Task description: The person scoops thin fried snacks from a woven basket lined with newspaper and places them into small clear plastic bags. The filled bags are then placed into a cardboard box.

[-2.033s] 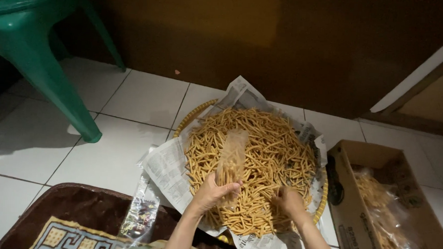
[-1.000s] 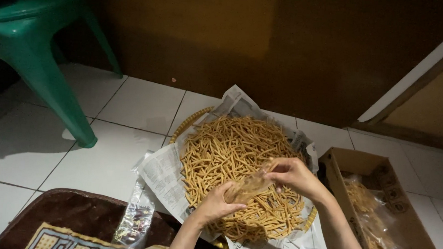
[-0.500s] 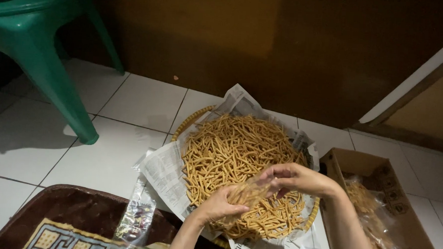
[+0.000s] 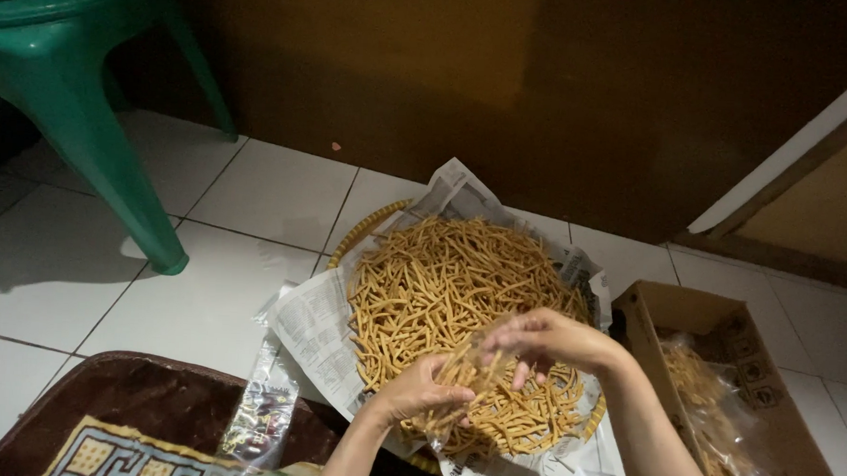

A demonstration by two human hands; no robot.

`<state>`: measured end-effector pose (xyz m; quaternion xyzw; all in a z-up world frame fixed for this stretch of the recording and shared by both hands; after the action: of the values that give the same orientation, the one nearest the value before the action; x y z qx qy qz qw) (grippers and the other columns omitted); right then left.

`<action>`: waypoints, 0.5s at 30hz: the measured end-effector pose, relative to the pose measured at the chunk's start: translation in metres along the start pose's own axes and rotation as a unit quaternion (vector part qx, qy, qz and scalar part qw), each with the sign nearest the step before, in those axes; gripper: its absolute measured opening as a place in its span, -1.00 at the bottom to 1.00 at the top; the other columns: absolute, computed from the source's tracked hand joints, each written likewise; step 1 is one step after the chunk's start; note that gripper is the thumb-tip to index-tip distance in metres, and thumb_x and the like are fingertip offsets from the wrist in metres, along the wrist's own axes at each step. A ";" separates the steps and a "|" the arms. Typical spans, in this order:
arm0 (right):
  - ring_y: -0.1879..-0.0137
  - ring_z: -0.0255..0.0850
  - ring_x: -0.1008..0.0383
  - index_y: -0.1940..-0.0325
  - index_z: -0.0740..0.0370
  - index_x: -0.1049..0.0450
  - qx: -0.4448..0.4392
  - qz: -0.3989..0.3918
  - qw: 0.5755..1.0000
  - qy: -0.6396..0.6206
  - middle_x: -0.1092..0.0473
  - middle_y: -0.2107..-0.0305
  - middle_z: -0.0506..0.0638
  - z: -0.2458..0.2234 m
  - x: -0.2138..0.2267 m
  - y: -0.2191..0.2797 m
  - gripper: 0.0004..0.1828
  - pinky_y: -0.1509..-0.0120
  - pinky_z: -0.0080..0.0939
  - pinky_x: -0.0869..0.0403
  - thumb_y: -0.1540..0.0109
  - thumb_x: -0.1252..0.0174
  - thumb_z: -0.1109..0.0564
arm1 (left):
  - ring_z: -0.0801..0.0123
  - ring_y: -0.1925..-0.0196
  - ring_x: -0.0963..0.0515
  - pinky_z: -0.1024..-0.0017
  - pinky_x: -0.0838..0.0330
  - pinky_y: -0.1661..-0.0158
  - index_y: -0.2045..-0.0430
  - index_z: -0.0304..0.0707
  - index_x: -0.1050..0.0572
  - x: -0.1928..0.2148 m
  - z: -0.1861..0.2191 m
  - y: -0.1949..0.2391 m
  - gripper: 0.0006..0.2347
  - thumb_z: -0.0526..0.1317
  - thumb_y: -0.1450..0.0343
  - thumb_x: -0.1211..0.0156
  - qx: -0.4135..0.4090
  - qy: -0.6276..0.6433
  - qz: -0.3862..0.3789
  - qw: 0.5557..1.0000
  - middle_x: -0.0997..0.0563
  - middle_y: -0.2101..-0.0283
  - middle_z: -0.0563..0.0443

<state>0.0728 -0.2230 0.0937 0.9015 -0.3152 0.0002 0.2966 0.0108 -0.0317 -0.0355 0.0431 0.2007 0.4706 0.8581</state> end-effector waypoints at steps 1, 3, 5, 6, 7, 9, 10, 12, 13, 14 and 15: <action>0.50 -0.31 -0.61 -0.02 0.24 -0.60 0.000 0.000 1.000 0.000 -0.64 0.19 0.19 0.008 0.002 -0.005 -0.66 0.64 -0.60 -0.35 -0.30 -0.06 0.03 | 0.35 0.41 -0.70 0.46 -0.69 0.33 -0.09 -0.31 -0.38 0.002 -0.002 -0.002 -0.42 -0.06 -0.21 -0.39 0.000 0.000 0.000 1.000 -0.66 0.21 -0.18; 0.56 -0.36 -0.57 0.13 0.17 -0.68 0.023 0.019 0.999 0.024 -0.66 0.19 0.13 0.022 0.008 -0.016 -0.80 0.66 -0.60 -0.20 -0.21 -0.26 0.12 | 0.41 0.39 -0.69 0.51 -0.68 0.25 -0.01 -0.20 -0.44 0.007 -0.006 -0.007 -0.40 0.12 -0.15 -0.33 -0.022 -0.094 0.018 0.995 -0.64 0.19 -0.04; 0.55 -0.36 -0.55 0.11 0.17 -0.67 0.003 0.034 0.999 0.036 -0.65 0.17 0.10 0.015 0.001 -0.014 -0.77 0.62 -0.58 -0.18 -0.19 -0.27 0.10 | 0.37 0.41 -0.70 0.47 -0.70 0.27 -0.04 -0.22 -0.42 0.003 0.003 0.000 -0.42 0.04 -0.18 -0.35 -0.011 -0.055 0.017 0.998 -0.65 0.17 -0.10; 0.55 -0.37 -0.54 0.10 0.17 -0.66 -0.016 0.050 0.997 0.049 -0.64 0.14 0.06 0.012 -0.002 -0.014 -0.74 0.59 -0.56 -0.16 -0.17 -0.28 0.08 | 0.32 0.44 -0.71 0.42 -0.71 0.28 -0.07 -0.23 -0.40 0.000 0.008 0.003 -0.44 -0.03 -0.21 -0.38 0.000 -0.016 0.015 1.000 -0.66 0.16 -0.16; 0.55 -0.37 -0.54 0.10 0.17 -0.66 -0.016 0.050 0.997 0.049 -0.64 0.14 0.06 0.010 -0.002 -0.012 -0.74 0.59 -0.56 -0.16 -0.17 -0.28 0.08 | 0.32 0.44 -0.71 0.42 -0.71 0.28 -0.07 -0.23 -0.40 0.000 0.008 0.004 -0.44 -0.03 -0.21 -0.38 0.001 -0.016 0.015 1.000 -0.66 0.16 -0.16; 0.44 -0.34 -0.62 0.02 0.18 -0.63 0.048 0.010 0.996 0.073 -0.55 -0.04 0.10 0.006 -0.003 -0.009 -0.70 0.44 -0.57 -0.50 -0.21 -0.18 0.06 | 0.29 0.42 -0.71 0.45 -0.71 0.34 0.04 -0.34 -0.40 0.000 0.009 0.003 -0.59 -0.19 -0.29 -0.37 -0.011 0.040 0.005 0.999 -0.65 0.19 -0.21; 0.44 -0.34 -0.62 0.02 0.18 -0.63 0.048 0.010 0.996 0.073 -0.55 -0.04 0.10 0.008 -0.001 -0.012 -0.70 0.44 -0.57 -0.50 -0.21 -0.18 0.06 | 0.29 0.42 -0.71 0.45 -0.71 0.34 0.04 -0.34 -0.40 0.000 0.009 0.003 -0.59 -0.19 -0.29 -0.37 -0.011 0.040 0.005 0.999 -0.65 0.19 -0.21; 0.55 -0.43 -0.54 0.16 0.06 -0.69 0.023 0.072 0.994 0.076 -0.55 -0.11 0.04 0.014 0.004 -0.015 -0.76 0.62 -0.55 -0.26 -0.10 -0.32 0.05 | 0.30 0.43 -0.72 0.50 -0.72 0.39 0.02 -0.33 -0.40 0.000 0.009 0.002 -0.55 -0.14 -0.27 -0.37 -0.015 0.016 0.007 1.000 -0.63 0.13 -0.23; 0.55 -0.43 -0.54 0.16 0.06 -0.69 0.023 0.072 0.994 0.076 -0.55 -0.11 0.04 0.012 -0.003 -0.017 -0.76 0.62 -0.55 -0.26 -0.10 -0.32 0.05 | 0.30 0.43 -0.72 0.50 -0.72 0.39 0.02 -0.33 -0.40 -0.003 0.012 0.005 -0.55 -0.14 -0.27 -0.37 -0.014 0.017 0.007 1.000 -0.63 0.13 -0.23; 0.55 -0.37 -0.48 0.24 0.23 -0.68 -0.005 0.088 0.995 0.045 -0.59 0.05 0.11 0.011 -0.009 -0.019 -0.86 0.60 -0.54 -0.35 -0.14 -0.32 0.18 | 0.33 0.42 -0.71 0.48 -0.72 0.31 -0.02 -0.27 -0.41 -0.004 0.014 0.007 -0.52 -0.13 -0.25 -0.38 0.001 0.002 0.032 0.999 -0.65 0.15 -0.19; 0.56 -0.31 -0.42 0.32 0.39 -0.66 -0.032 0.105 0.994 0.015 -0.62 0.20 0.19 0.011 -0.015 -0.021 -0.94 0.58 -0.52 -0.44 -0.17 -0.31 0.32 | 0.36 0.41 -0.71 0.45 -0.72 0.24 -0.06 -0.22 -0.43 -0.005 0.017 0.010 -0.49 -0.13 -0.22 -0.39 0.016 -0.013 0.057 0.998 -0.66 0.18 -0.15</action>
<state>0.0710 -0.2073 0.0710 0.8534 -0.4032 0.0343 0.3285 0.0074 -0.0283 -0.0163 0.0743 0.1945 0.5150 0.8315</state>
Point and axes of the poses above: each hand's wrist, its own y-axis away from the middle knuckle, its own x-axis out of the back of the hand, z = x × y, the point moved 2 cm from there along -y, towards the middle knuckle
